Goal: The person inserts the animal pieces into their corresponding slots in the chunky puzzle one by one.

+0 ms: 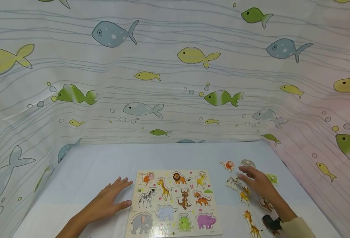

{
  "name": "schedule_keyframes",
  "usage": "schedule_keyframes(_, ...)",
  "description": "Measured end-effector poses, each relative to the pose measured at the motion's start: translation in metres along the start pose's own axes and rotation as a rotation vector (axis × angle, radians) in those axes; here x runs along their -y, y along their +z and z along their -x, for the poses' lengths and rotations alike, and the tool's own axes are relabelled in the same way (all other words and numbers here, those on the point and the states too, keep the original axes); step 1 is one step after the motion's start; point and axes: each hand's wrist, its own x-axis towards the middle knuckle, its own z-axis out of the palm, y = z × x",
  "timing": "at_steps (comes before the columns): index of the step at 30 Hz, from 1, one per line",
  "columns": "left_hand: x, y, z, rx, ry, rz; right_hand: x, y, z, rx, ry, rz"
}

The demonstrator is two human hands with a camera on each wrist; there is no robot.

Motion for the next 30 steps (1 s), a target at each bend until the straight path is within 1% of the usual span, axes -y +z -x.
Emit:
schedule_keyframes(7,0.003,0.004,-0.002,0.054,-0.021,0.080,0.002,0.006,0.000,0.027,0.033,-0.040)
schedule_keyframes(14,0.004,0.014,0.000,0.039,-0.005,0.138,0.002,0.010,0.002,0.026,0.024,-0.070)
schedule_keyframes(19,0.003,0.019,0.001,0.032,-0.012,0.144,0.002,0.011,-0.003,0.030,0.039,-0.065)
schedule_keyframes(23,0.004,0.019,0.000,0.044,-0.027,0.145,0.001,0.010,-0.005,0.034,0.035,-0.059)
schedule_keyframes(26,0.004,0.020,0.001,0.043,-0.012,0.137,-0.002,0.010,-0.004,0.046,0.020,-0.071)
schedule_keyframes(30,0.005,0.024,0.004,0.012,0.040,0.106,-0.007,0.012,-0.003,0.056,-0.008,-0.068)
